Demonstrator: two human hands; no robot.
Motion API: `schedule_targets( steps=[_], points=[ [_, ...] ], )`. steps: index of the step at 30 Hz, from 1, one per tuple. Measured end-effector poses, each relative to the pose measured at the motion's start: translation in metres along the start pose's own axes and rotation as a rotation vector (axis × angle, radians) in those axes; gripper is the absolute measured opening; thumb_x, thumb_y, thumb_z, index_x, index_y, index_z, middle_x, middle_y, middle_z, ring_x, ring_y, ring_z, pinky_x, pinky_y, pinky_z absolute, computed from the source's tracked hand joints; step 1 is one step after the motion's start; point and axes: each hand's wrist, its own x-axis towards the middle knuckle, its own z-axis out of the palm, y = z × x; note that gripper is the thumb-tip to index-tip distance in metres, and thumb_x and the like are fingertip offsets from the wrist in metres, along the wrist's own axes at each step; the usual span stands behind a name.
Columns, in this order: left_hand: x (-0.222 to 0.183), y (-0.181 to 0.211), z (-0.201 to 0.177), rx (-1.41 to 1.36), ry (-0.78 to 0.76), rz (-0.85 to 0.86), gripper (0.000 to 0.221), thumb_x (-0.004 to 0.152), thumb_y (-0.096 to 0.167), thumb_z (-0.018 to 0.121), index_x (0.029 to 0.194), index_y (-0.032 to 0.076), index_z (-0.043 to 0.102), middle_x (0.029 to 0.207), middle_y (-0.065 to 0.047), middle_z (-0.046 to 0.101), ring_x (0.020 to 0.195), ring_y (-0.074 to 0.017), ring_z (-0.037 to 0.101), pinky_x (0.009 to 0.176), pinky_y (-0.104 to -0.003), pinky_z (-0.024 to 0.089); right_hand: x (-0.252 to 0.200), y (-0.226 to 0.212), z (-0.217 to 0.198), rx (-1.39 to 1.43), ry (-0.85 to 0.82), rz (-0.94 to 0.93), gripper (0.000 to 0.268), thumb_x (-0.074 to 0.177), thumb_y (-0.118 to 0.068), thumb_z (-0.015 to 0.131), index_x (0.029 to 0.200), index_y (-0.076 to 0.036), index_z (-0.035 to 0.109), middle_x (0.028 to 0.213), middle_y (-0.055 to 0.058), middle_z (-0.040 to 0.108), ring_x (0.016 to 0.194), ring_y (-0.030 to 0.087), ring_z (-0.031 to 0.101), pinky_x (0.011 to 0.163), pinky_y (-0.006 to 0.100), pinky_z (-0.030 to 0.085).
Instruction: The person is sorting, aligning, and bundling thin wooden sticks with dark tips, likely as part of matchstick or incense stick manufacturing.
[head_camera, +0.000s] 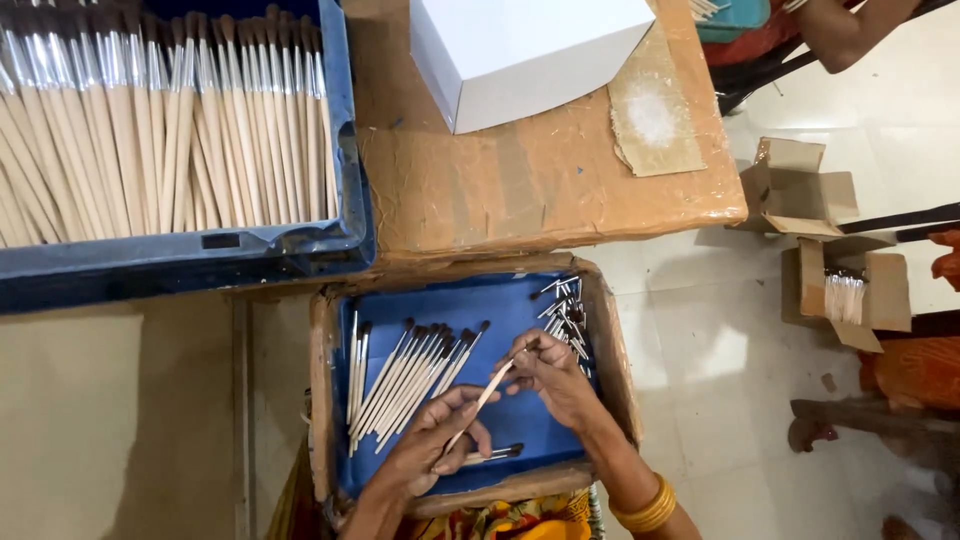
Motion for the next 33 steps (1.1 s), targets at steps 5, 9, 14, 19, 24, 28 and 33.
schedule_targets(
  steps=[5, 9, 14, 19, 24, 28, 33],
  points=[
    [-0.001, -0.008, -0.003, -0.125, -0.008, 0.014, 0.02, 0.108, 0.016, 0.059, 0.122, 0.002, 0.058, 0.059, 0.002, 0.05, 0.038, -0.0003, 0.032, 0.035, -0.018, 0.021, 0.001, 0.01, -0.009, -0.109, -0.103, -0.048, 0.008, 0.098, -0.012, 0.065, 0.099, -0.004, 0.062, 0.093, 0.014, 0.076, 0.089, 0.02, 0.076, 0.072, 0.033, 0.062],
    [0.003, -0.012, -0.002, 0.149, 0.236, 0.007, 0.02, 0.102, 0.02, 0.062, 0.113, 0.004, 0.059, 0.057, 0.0, 0.05, 0.038, -0.0029, 0.031, 0.034, -0.021, 0.023, 0.001, 0.025, -0.009, -0.23, -0.07, -0.07, 0.011, 0.101, -0.013, 0.066, 0.099, -0.003, 0.063, 0.088, 0.011, 0.073, 0.084, 0.017, 0.072, 0.077, 0.032, 0.059],
    [0.003, -0.036, -0.028, 0.647, 0.357, 0.061, 0.024, 0.103, 0.022, 0.06, 0.119, 0.004, 0.061, 0.062, -0.008, 0.055, 0.044, -0.012, 0.044, 0.041, -0.03, 0.035, 0.007, 0.003, -0.01, -0.631, -0.044, -0.072, 0.017, 0.101, -0.019, 0.065, 0.105, -0.002, 0.065, 0.091, 0.012, 0.071, 0.087, 0.021, 0.069, 0.08, 0.035, 0.057],
    [-0.012, -0.014, -0.049, 1.747, 0.736, 0.745, 0.052, 0.085, 0.022, 0.068, 0.134, 0.011, 0.053, 0.133, -0.022, 0.062, 0.131, -0.0434, 0.051, 0.106, -0.055, 0.044, 0.022, -0.024, -0.04, -1.951, 0.21, -0.681, 0.048, 0.083, -0.034, 0.07, 0.12, -0.004, 0.066, 0.12, 0.019, 0.068, 0.115, 0.038, 0.059, 0.102, 0.051, 0.043],
    [-0.031, 0.038, -0.073, 1.75, 1.062, 0.798, 0.072, 0.077, 0.025, 0.074, 0.143, 0.008, 0.049, 0.147, -0.029, 0.044, 0.136, -0.05, 0.042, 0.104, -0.058, 0.042, 0.007, -0.068, -0.036, -1.754, -0.002, -0.404, 0.04, 0.085, -0.029, 0.073, 0.119, -0.008, 0.069, 0.12, 0.017, 0.067, 0.114, 0.037, 0.06, 0.099, 0.048, 0.046],
    [-0.009, 0.061, -0.113, 1.579, 1.239, 0.557, 0.077, 0.086, 0.032, 0.071, 0.15, 0.001, 0.041, 0.149, -0.032, 0.042, 0.131, -0.0508, 0.047, 0.096, -0.058, 0.046, 0.016, -0.164, 0.02, -1.504, -0.045, -0.52, 0.032, 0.086, -0.021, 0.075, 0.116, -0.009, 0.071, 0.112, 0.016, 0.072, 0.104, 0.036, 0.07, 0.086, 0.041, 0.056],
    [0.029, 0.05, -0.187, 1.35, 1.144, 0.759, 0.064, 0.087, 0.038, 0.064, 0.142, 0.007, 0.053, 0.135, -0.024, 0.061, 0.123, -0.0411, 0.062, 0.1, -0.049, 0.052, 0.123, -0.302, 0.054, -1.504, -0.002, -0.756, 0.037, 0.089, -0.005, 0.06, 0.124, -0.012, 0.068, 0.095, 0.012, 0.076, 0.085, 0.028, 0.076, 0.075, 0.036, 0.06]
  ],
)
